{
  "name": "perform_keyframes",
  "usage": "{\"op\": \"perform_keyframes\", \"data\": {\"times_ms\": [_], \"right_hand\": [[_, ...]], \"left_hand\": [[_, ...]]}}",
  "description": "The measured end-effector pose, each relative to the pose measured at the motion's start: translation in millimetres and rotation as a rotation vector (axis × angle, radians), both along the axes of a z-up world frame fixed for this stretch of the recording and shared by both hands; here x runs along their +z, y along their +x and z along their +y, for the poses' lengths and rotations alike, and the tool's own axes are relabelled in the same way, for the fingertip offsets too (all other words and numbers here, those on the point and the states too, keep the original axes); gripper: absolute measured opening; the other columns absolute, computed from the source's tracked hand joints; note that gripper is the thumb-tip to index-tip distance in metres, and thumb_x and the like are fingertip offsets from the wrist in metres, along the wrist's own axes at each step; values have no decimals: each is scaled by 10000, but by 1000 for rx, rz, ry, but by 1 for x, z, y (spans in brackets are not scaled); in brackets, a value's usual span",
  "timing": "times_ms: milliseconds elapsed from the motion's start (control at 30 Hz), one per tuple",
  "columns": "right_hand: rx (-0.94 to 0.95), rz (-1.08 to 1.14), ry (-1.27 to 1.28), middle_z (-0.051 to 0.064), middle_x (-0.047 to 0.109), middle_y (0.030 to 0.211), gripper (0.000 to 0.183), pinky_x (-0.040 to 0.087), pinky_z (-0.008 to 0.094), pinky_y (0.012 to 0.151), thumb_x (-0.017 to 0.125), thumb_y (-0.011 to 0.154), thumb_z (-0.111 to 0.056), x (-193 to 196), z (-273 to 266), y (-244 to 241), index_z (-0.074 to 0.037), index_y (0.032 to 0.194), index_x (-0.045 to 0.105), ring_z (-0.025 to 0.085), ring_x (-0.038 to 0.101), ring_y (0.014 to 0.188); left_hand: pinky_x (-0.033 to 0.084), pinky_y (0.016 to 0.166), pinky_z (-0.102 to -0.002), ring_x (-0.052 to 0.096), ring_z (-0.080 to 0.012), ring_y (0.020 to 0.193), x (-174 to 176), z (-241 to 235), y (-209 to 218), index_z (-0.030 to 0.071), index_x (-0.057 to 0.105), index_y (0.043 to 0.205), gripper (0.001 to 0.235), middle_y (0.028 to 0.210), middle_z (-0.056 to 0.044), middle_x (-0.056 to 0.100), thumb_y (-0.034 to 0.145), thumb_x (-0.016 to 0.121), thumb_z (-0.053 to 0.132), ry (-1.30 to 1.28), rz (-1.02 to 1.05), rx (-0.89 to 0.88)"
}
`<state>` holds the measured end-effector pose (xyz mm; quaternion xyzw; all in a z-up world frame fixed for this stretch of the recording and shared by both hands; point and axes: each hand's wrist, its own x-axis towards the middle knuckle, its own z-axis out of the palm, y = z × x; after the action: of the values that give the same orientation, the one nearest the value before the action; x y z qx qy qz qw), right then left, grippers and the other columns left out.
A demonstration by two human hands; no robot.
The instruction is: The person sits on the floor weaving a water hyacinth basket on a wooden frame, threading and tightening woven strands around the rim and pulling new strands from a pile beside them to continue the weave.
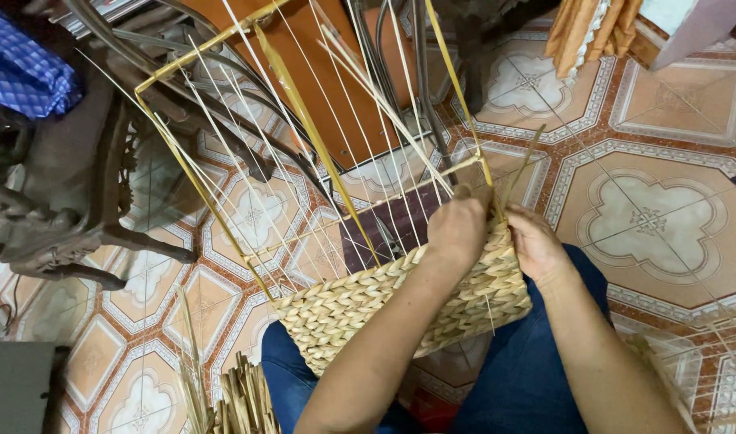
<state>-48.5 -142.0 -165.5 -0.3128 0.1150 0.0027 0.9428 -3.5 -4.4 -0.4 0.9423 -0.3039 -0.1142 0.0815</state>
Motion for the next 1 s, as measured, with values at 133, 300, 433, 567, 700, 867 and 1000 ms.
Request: {"op": "perform_keyframes", "data": {"times_ms": [133, 300, 433, 567, 700, 867, 1000], "right_hand": [[-180, -48, -114, 65, 706, 1072, 209, 562, 283, 873, 582, 978, -118, 24, 6, -7, -29, 1151, 658, 150, 687, 967], [-280, -177, -79, 59, 696, 1007, 80, 562, 274, 852, 655, 1010, -58, -22, 7, -4, -22, 1080, 672, 136, 663, 902], [-417, -118, -163, 64, 687, 972, 78, 488, 228, 708, 674, 1035, -44, -2, 19, -16, -11, 1103, 695, 113, 603, 804], [-366, -230, -196, 27, 670, 979, 119, 539, 217, 779, 661, 987, -1, 6, 21, -19, -17, 1104, 646, 90, 632, 860], [-377, -228, -379, 55, 679, 961, 125, 560, 233, 822, 662, 958, 45, 9, 21, -13, -14, 1058, 616, 117, 663, 881], [-339, -189, -305, 45, 670, 953, 180, 550, 229, 779, 685, 923, 65, 5, 21, -11, -16, 1071, 620, 111, 655, 862], [-341, -91, -339, 68, 696, 924, 214, 557, 246, 719, 689, 898, 49, 5, 24, -12, -16, 1093, 629, 126, 661, 797]], "left_hand": [[645, 694, -301, 735, -270, 872, 5, 3, -1, -2, 601, 1254, 328, 1403, -282, 511, 930, 643, 36, 177, -33, -79], [637, 657, -325, 737, -292, 838, 19, 7, -2, 6, 492, 1363, 414, 1323, -304, 520, 963, 591, 39, 161, -43, -149], [638, 656, -306, 717, -289, 910, 0, 6, 15, -11, 524, 1320, 365, 1227, -248, 606, 973, 603, 70, 153, -114, -258], [610, 673, -292, 718, -249, 932, 21, -2, 14, -17, 562, 1314, 372, 1270, -207, 612, 970, 639, 100, 357, -182, -379], [593, 601, -270, 698, -200, 823, 43, -10, 6, -20, 517, 1354, 497, 1318, -217, 545, 925, 677, 172, 500, -212, -382], [573, 497, -201, 592, -101, 747, 40, -4, 9, 47, 567, 1320, 441, 1269, -160, 518, 901, 672, 135, 536, -577, -481], [556, 737, -267, 533, -189, 1025, 58, 3, 4, 64, 652, 1226, 350, 1165, -71, 565, 899, 664, 189, 532, -665, -573]]}}
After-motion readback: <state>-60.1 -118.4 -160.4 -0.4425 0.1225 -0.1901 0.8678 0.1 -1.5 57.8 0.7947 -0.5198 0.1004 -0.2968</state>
